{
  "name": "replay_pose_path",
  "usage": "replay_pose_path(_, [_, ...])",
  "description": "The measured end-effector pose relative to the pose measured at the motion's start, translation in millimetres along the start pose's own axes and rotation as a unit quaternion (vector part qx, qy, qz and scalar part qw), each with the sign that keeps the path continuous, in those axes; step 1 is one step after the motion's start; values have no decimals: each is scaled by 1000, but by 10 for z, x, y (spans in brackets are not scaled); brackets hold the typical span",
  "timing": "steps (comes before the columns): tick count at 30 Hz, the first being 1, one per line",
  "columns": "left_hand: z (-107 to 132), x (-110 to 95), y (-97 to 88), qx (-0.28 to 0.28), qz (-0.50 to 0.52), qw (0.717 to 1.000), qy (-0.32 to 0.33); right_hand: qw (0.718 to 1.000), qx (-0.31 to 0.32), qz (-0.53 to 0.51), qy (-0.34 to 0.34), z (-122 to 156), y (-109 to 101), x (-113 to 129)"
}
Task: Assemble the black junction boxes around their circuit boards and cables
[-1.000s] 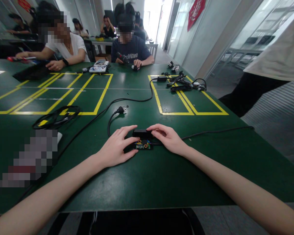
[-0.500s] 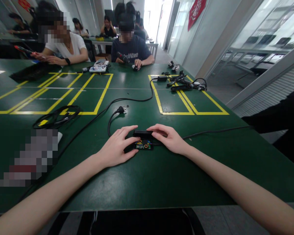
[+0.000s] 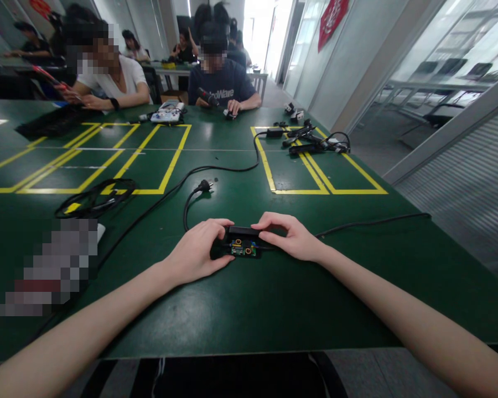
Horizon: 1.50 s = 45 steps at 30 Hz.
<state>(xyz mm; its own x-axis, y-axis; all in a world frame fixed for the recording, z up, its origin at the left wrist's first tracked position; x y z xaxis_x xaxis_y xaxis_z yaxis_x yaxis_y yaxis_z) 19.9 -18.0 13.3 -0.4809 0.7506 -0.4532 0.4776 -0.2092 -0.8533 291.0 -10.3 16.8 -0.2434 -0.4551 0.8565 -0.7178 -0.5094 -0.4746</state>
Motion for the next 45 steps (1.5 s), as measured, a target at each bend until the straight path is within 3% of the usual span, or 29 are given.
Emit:
replay_pose_path(7, [6, 27, 33, 10, 18, 1000, -6, 998, 26, 27, -60, 4, 20, 56])
replay_pose_path(23, [-28, 4, -4, 51, -40, 998, 15, 992, 50, 75, -90, 16, 59, 28])
replay_pose_path(27, [-34, 13, 2, 51, -34, 998, 6, 981, 74, 143, -112, 11, 90, -26])
replay_pose_path(35, [-28, -8, -1, 46, -15, 999, -6, 944, 59, 300, -125, -14, 137, -12])
replay_pose_path(45, [-34, -60, -36, 22, 46, 999, -14, 916, 66, 390, -71, -8, 180, -71])
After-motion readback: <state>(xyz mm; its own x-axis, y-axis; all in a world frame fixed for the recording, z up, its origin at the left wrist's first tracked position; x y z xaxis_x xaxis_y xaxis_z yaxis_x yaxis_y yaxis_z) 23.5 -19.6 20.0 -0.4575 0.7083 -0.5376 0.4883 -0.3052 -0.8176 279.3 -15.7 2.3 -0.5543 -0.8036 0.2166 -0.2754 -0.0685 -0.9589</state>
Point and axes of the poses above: each hand's wrist, its own z-axis away from the middle knuckle, its own y-axis out of the palm, x = y × z, the point moved 1 cm from there along -z, towards the middle knuckle, and after that the axes turned 10 degrees about x, right-handed, at the moved point
